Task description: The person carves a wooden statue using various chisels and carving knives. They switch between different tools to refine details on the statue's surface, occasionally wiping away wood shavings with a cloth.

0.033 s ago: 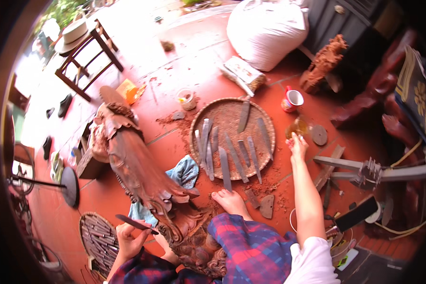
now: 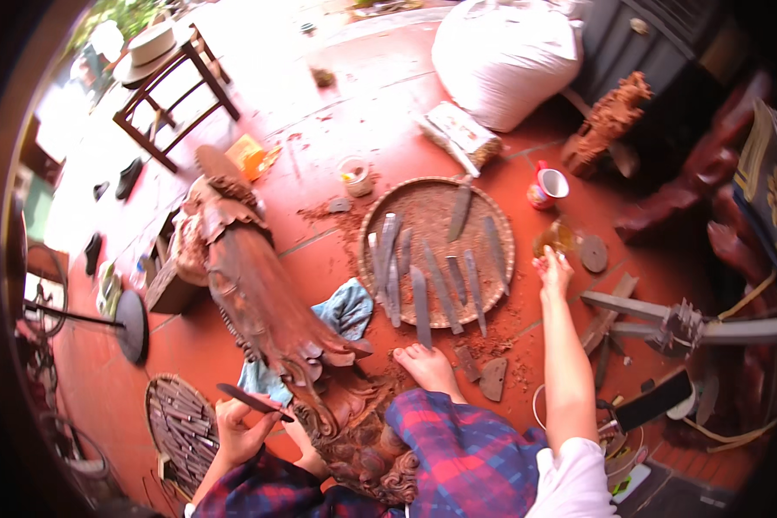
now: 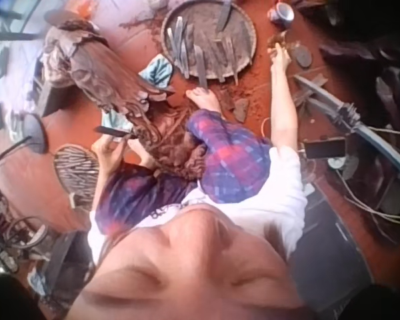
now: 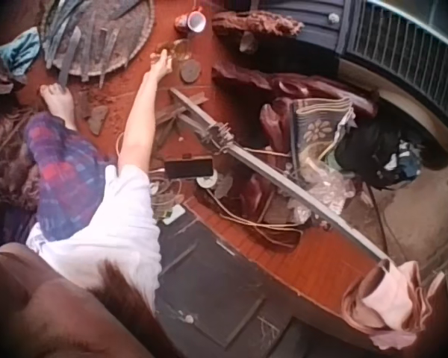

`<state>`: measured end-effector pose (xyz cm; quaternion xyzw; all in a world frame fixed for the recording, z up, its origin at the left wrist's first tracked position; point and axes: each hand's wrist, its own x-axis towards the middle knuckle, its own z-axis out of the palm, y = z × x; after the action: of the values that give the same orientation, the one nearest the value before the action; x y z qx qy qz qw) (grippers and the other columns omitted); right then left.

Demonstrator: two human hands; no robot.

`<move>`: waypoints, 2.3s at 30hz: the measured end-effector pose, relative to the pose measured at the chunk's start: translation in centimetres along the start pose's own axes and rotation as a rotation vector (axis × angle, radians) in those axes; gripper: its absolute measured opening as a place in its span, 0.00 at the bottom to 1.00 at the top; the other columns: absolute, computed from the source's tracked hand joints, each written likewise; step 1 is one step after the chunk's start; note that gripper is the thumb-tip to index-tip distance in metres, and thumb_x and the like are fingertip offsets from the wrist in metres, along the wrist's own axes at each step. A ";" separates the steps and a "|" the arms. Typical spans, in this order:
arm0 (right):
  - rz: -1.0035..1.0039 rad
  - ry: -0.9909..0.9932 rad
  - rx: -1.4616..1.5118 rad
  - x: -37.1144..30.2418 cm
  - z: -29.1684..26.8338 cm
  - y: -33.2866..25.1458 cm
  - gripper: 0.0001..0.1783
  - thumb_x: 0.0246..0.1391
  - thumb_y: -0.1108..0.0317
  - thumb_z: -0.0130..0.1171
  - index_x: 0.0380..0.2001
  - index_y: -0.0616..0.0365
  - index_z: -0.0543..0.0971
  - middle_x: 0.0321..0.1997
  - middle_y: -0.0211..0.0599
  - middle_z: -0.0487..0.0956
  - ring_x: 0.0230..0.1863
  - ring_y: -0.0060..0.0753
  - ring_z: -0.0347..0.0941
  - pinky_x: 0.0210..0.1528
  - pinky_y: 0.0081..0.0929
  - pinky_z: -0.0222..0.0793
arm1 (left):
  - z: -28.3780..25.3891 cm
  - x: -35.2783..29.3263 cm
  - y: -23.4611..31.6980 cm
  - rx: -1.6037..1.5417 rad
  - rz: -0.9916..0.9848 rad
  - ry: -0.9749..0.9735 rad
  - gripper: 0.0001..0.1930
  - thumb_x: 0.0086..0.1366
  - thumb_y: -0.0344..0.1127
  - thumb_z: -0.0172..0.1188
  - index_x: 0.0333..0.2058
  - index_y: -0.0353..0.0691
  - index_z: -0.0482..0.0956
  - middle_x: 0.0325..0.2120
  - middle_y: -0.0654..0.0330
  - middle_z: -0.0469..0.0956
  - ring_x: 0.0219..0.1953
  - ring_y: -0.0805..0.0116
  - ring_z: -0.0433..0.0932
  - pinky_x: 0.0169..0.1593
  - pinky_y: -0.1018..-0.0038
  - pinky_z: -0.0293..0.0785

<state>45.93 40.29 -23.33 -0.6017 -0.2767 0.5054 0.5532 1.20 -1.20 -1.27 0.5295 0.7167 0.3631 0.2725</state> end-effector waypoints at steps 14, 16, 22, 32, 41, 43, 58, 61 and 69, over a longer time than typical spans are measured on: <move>0.049 -0.297 -0.152 -13.4 6.8 -5.1 0.16 0.63 0.54 0.63 0.41 0.56 0.77 0.32 0.25 0.76 0.28 0.19 0.74 0.29 0.15 0.72 | -6.6 2.2 0.5 0.045 0.128 0.051 0.06 0.52 0.28 0.73 0.30 0.39 0.85 0.24 0.59 0.83 0.26 0.63 0.82 0.30 0.70 0.74; -0.114 -0.733 -0.188 -18.5 14.4 -10.6 0.15 0.65 0.54 0.59 0.42 0.56 0.77 0.30 0.23 0.74 0.28 0.16 0.71 0.30 0.14 0.68 | -8.4 5.1 1.9 0.076 0.152 0.035 0.06 0.54 0.29 0.72 0.29 0.38 0.83 0.21 0.57 0.80 0.25 0.62 0.81 0.29 0.69 0.73; -0.513 -1.584 -0.142 -37.0 32.6 -18.3 0.30 0.61 0.51 0.64 0.55 0.65 0.74 0.44 0.34 0.79 0.45 0.21 0.74 0.50 0.21 0.71 | -12.8 9.1 5.0 0.196 0.199 0.026 0.06 0.56 0.28 0.69 0.31 0.34 0.82 0.21 0.55 0.80 0.25 0.64 0.82 0.31 0.71 0.74; 0.281 -1.658 0.103 -44.2 35.2 -9.7 0.17 0.71 0.55 0.50 0.36 0.59 0.76 0.20 0.26 0.73 0.19 0.14 0.68 0.21 0.12 0.64 | -4.8 6.1 -2.0 -0.209 0.047 0.277 0.08 0.53 0.27 0.69 0.24 0.36 0.77 0.21 0.56 0.78 0.25 0.61 0.80 0.32 0.71 0.75; 0.317 -1.854 -0.166 -43.5 35.8 -7.2 0.23 0.73 0.50 0.43 0.30 0.57 0.71 0.16 0.28 0.70 0.13 0.12 0.61 0.15 0.11 0.54 | -2.7 5.0 -4.9 -0.408 0.016 0.346 0.10 0.48 0.24 0.71 0.25 0.39 0.76 0.34 0.58 0.77 0.41 0.58 0.77 0.48 0.66 0.72; 0.364 -1.832 -0.257 -43.3 36.0 -7.4 0.24 0.72 0.49 0.44 0.28 0.56 0.70 0.16 0.29 0.72 0.12 0.14 0.63 0.13 0.12 0.57 | -2.1 5.2 -5.0 -0.432 -0.006 0.343 0.12 0.46 0.24 0.72 0.25 0.40 0.74 0.34 0.58 0.76 0.42 0.56 0.76 0.49 0.65 0.71; 0.521 -1.774 -0.583 -42.7 37.5 -4.3 0.26 0.69 0.47 0.50 0.22 0.55 0.71 0.11 0.22 0.65 0.09 0.12 0.58 0.08 0.14 0.51 | -1.7 5.9 -5.0 -0.578 -0.368 0.266 0.28 0.46 0.33 0.78 0.40 0.36 0.68 0.31 0.62 0.74 0.38 0.71 0.77 0.46 0.70 0.75; 0.586 -1.750 -0.528 -42.4 37.4 -2.7 0.24 0.71 0.50 0.48 0.25 0.55 0.71 0.11 0.22 0.62 0.08 0.12 0.53 0.08 0.14 0.45 | -1.4 5.7 -6.0 -0.527 -0.328 0.284 0.28 0.46 0.34 0.78 0.42 0.35 0.71 0.36 0.58 0.76 0.43 0.65 0.77 0.52 0.67 0.73; 0.564 -1.703 -0.467 -42.8 37.0 -3.4 0.24 0.69 0.50 0.52 0.23 0.55 0.70 0.11 0.19 0.60 0.10 0.10 0.51 0.11 0.16 0.44 | -1.3 6.2 -6.3 -0.353 -0.166 0.416 0.31 0.45 0.34 0.77 0.45 0.35 0.70 0.42 0.55 0.74 0.47 0.60 0.75 0.54 0.65 0.72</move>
<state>-1.55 17.22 -2.66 -0.1688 -0.5281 0.8242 -0.1154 -5.11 3.36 -5.61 0.3276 0.7236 0.5597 0.2364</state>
